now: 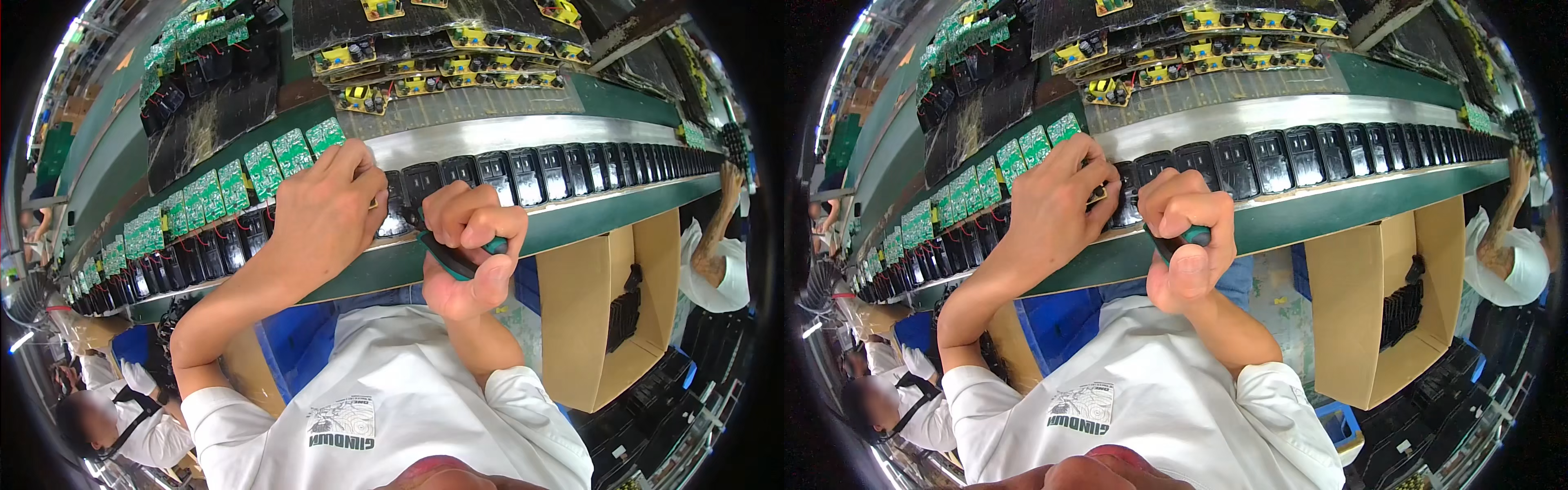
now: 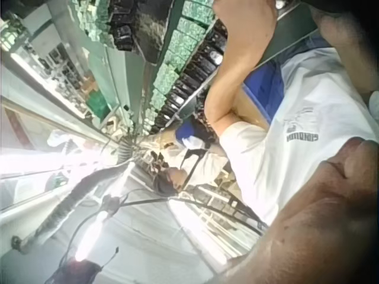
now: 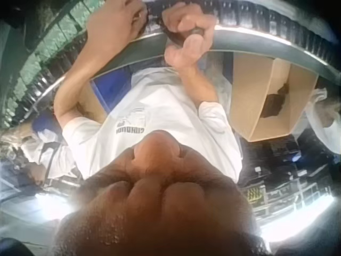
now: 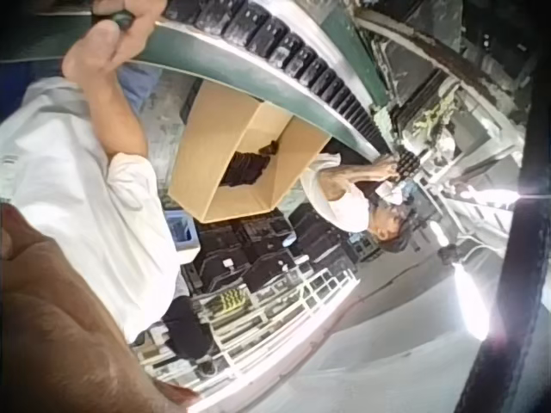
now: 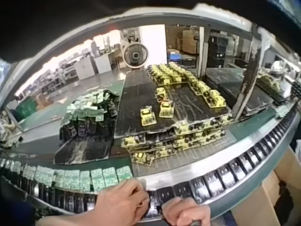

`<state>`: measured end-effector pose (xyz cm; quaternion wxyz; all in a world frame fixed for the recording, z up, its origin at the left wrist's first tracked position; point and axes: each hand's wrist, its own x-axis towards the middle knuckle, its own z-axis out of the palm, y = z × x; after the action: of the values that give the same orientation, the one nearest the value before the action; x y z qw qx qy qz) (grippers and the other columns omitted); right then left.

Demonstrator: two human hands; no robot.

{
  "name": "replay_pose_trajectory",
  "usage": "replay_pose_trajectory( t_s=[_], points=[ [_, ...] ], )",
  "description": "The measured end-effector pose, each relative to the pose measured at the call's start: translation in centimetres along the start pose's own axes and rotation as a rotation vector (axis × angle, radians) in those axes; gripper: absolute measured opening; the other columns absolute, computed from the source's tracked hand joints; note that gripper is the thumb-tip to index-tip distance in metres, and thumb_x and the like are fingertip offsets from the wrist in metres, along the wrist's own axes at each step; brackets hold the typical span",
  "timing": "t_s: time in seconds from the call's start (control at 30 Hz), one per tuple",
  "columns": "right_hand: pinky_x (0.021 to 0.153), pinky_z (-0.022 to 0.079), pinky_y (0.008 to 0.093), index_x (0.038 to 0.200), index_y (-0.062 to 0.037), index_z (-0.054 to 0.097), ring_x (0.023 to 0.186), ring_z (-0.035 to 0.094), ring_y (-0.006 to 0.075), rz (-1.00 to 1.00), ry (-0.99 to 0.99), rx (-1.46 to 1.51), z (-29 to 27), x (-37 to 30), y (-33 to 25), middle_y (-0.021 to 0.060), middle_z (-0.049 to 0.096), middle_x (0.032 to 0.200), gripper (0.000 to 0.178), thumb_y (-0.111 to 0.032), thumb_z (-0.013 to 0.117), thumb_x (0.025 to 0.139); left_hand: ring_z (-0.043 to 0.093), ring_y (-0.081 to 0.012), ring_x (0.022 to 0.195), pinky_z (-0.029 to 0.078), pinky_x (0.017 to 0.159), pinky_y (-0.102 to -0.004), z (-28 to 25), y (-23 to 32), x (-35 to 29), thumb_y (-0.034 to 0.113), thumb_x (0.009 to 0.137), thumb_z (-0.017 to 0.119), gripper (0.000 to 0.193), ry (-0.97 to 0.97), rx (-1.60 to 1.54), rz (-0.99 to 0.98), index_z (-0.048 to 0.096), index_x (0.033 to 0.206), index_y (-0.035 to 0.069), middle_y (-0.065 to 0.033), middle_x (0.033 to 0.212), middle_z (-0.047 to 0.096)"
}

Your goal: Placing small electronic components onto printed circuit boards on a moving assembly line.

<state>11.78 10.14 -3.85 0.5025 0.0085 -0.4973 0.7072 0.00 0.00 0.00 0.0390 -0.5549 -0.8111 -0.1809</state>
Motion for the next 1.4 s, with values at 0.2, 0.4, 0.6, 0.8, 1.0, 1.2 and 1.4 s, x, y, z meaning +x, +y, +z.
replay_pose_trajectory(
  t_s=[0.2,0.4,0.6,0.8,1.0,1.2,1.4],
  points=[
    [0.063,0.036,0.0331,0.096,-0.0143,0.044,0.068,0.038,0.0163,-0.014,-0.004,-0.001,-0.2,-0.1,0.2,0.0037,0.046,0.079,0.036,-0.049,0.049,0.106,0.062,-0.0229,0.078,0.049,0.062,-0.0332,-0.5,0.3,0.5,0.007,0.082,0.075,0.007,-0.043,0.042,0.013,0.069,0.086,0.008,-0.0037,0.099,0.057],
    [0.063,0.035,0.0329,0.097,-0.0137,0.045,0.068,0.037,0.0164,-0.014,-0.02,0.034,-0.2,0.0,0.4,0.0037,0.045,0.079,0.036,-0.048,0.049,0.106,0.062,-0.0225,0.076,0.049,0.061,-0.033,-0.4,0.2,0.5,0.007,0.082,0.075,0.007,-0.075,0.085,0.002,0.069,0.085,0.008,-0.0032,0.099,0.057],
    [0.064,0.035,0.0329,0.097,-0.012,0.045,0.068,0.037,0.0164,0.003,0.027,-0.008,0.7,1.5,1.4,0.0039,0.044,0.079,0.036,-0.047,0.05,0.106,0.062,-0.0226,0.076,0.049,0.06,-0.0332,0.0,0.2,0.5,0.008,0.081,0.076,0.008,-0.081,0.087,-0.026,0.069,0.086,0.008,-0.0031,0.099,0.056],
    [0.066,0.035,0.0329,0.096,-0.0101,0.045,0.072,0.037,0.0165,0.091,0.037,-0.049,1.9,3.0,1.8,0.0045,0.045,0.081,0.037,-0.045,0.053,0.105,0.063,-0.0231,0.076,0.048,0.059,-0.0347,-0.3,0.1,0.3,0.01,0.081,0.076,0.011,-0.109,0.09,-0.042,0.069,0.089,0.009,-0.0032,0.099,0.055],
    [0.067,0.035,0.0327,0.095,-0.0094,0.045,0.074,0.038,0.0167,0.069,-0.138,-0.034,1.0,2.7,1.8,0.0054,0.046,0.085,0.036,-0.043,0.054,0.103,0.058,-0.0206,0.07,0.044,0.05,-0.0345,0.2,-0.1,0.6,0.015,0.082,0.073,0.009,0.008,0.106,0.054,0.067,0.08,0.008,-0.0068,0.093,0.052],
    [0.067,0.035,0.0324,0.095,-0.0089,0.046,0.074,0.038,0.0168,0.08,-0.034,0.019,1.4,2.4,1.8,0.0063,0.046,0.085,0.032,-0.039,0.052,0.103,0.062,-0.0247,0.073,0.046,0.052,-0.0358,-1.6,-0.2,2.0,0.016,0.08,0.076,0.012,-0.115,0.143,0.071,0.068,0.083,0.008,-0.0068,0.092,0.058],
    [0.067,0.035,0.0321,0.094,-0.0082,0.046,0.074,0.039,0.017,0.039,-0.041,0.002,0.9,1.7,1.1,0.0069,0.047,0.084,0.026,-0.033,0.051,0.102,0.064,-0.0291,0.071,0.049,0.059,-0.0389,-2.2,-2.8,8.2,0.02,0.076,0.083,0.021,-0.143,0.069,0.21,0.068,0.087,0.011,-0.002,0.091,0.066]
  ],
)
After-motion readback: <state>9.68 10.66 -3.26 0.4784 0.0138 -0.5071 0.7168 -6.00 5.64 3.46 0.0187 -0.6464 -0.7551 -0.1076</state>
